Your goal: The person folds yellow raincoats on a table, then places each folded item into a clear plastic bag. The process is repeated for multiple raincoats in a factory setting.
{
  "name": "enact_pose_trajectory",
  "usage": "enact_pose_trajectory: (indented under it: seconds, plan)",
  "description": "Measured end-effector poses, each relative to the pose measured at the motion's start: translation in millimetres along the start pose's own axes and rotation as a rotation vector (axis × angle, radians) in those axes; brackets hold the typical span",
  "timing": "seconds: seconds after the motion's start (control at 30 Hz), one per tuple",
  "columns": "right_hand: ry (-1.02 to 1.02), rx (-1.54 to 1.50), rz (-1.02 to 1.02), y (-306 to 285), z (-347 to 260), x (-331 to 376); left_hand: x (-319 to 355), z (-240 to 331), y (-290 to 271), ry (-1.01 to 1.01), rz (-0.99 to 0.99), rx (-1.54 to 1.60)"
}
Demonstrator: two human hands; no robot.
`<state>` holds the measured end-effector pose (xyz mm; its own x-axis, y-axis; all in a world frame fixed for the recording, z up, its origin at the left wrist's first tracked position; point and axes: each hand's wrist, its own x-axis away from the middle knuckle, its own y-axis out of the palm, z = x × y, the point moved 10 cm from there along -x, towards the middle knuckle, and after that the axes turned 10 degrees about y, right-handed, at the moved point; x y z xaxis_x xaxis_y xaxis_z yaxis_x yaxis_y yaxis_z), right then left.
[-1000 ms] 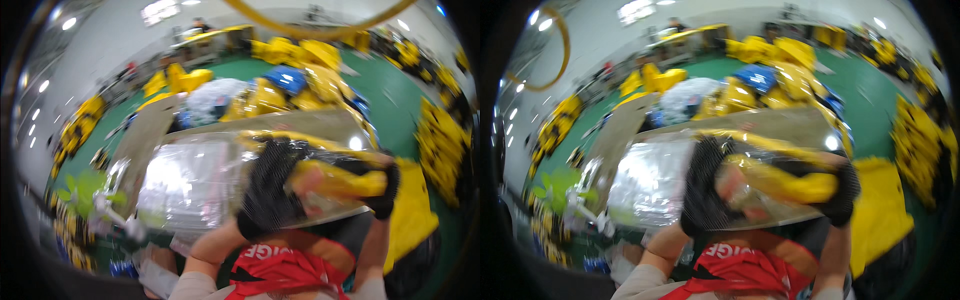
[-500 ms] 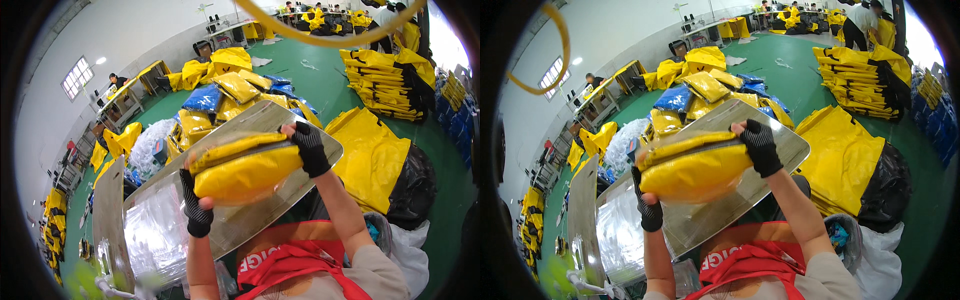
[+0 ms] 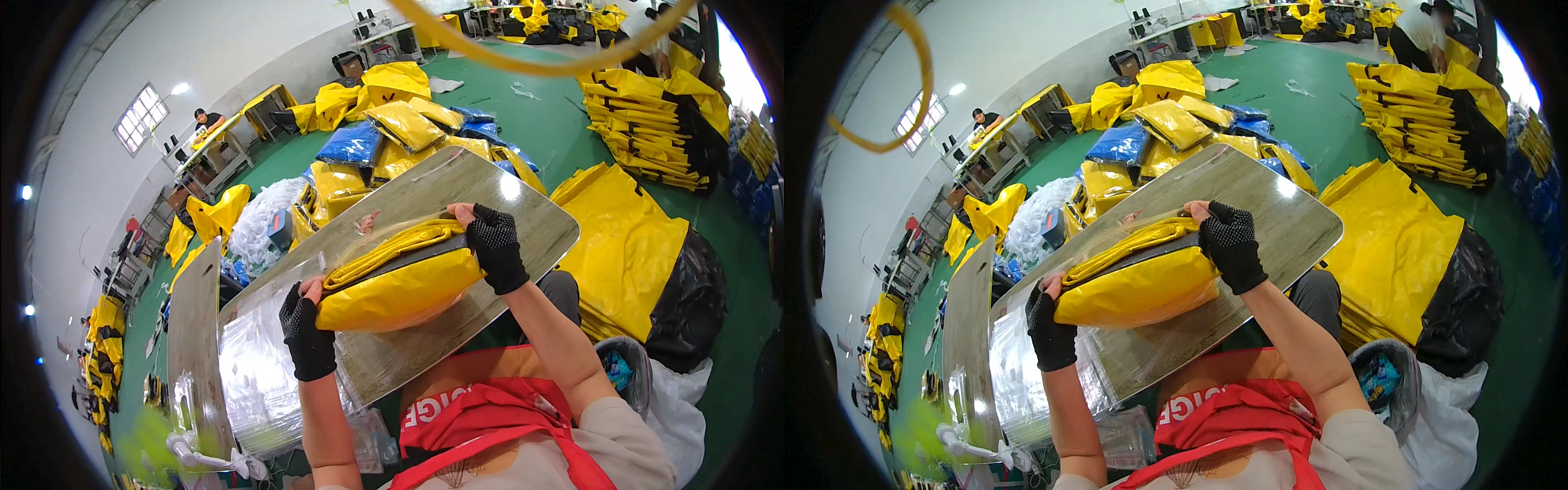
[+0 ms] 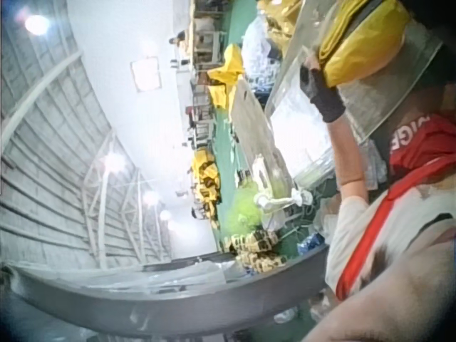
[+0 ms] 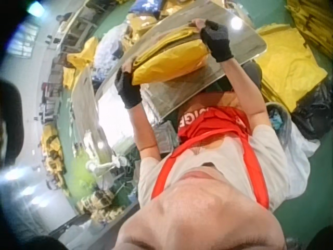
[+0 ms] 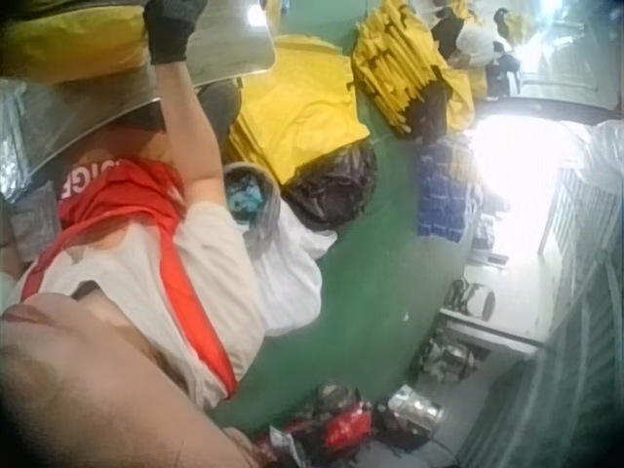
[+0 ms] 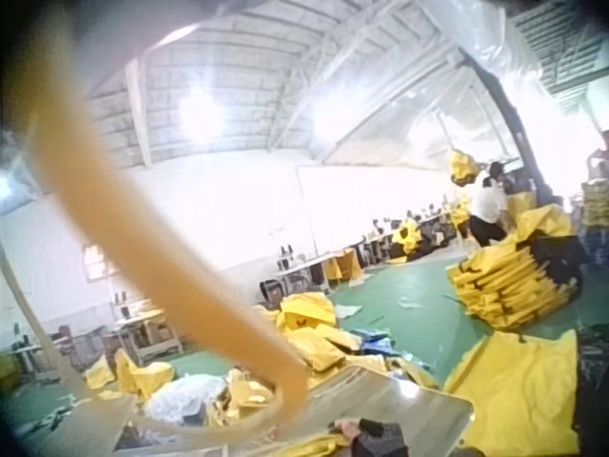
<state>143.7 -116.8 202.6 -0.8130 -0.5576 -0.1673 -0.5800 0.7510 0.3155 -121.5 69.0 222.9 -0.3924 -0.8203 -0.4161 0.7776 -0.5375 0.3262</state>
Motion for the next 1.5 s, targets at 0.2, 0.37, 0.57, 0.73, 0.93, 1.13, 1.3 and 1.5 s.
enact_pose_trajectory:
  seconds: [0.2,0.37,0.57,0.73,0.93,1.13,1.3,1.5]
  plan:
    - [-0.617,0.337,0.006,39.7,-136.9,12.3,-24.9,102.3,0.9,0.454,-0.039,-0.341]
    - [-0.504,0.381,-0.193,63.9,-173.6,4.7,-70.9,111.5,33.3,0.324,-0.169,-0.233]
    - [-0.497,1.158,-0.589,83.6,-78.9,67.2,-58.6,52.3,111.2,0.335,-0.461,-0.409]
    - [-0.023,0.604,-0.294,-35.9,-43.6,58.7,28.6,102.6,216.3,0.887,-0.489,-0.366]
    - [-0.083,-0.004,0.248,-143.9,14.1,95.0,67.2,-29.8,81.8,0.376,0.324,-0.239]
    - [0.272,-0.034,-0.207,-114.4,76.7,142.4,91.7,-102.1,73.0,-0.52,-0.205,0.469]
    - [0.71,-0.13,-0.2,-110.3,140.2,145.3,177.1,-162.8,8.3,-0.69,-0.377,0.064]
    - [0.822,0.095,-0.349,-104.6,167.7,257.4,281.8,-149.1,-52.2,-0.647,-0.388,-0.006]
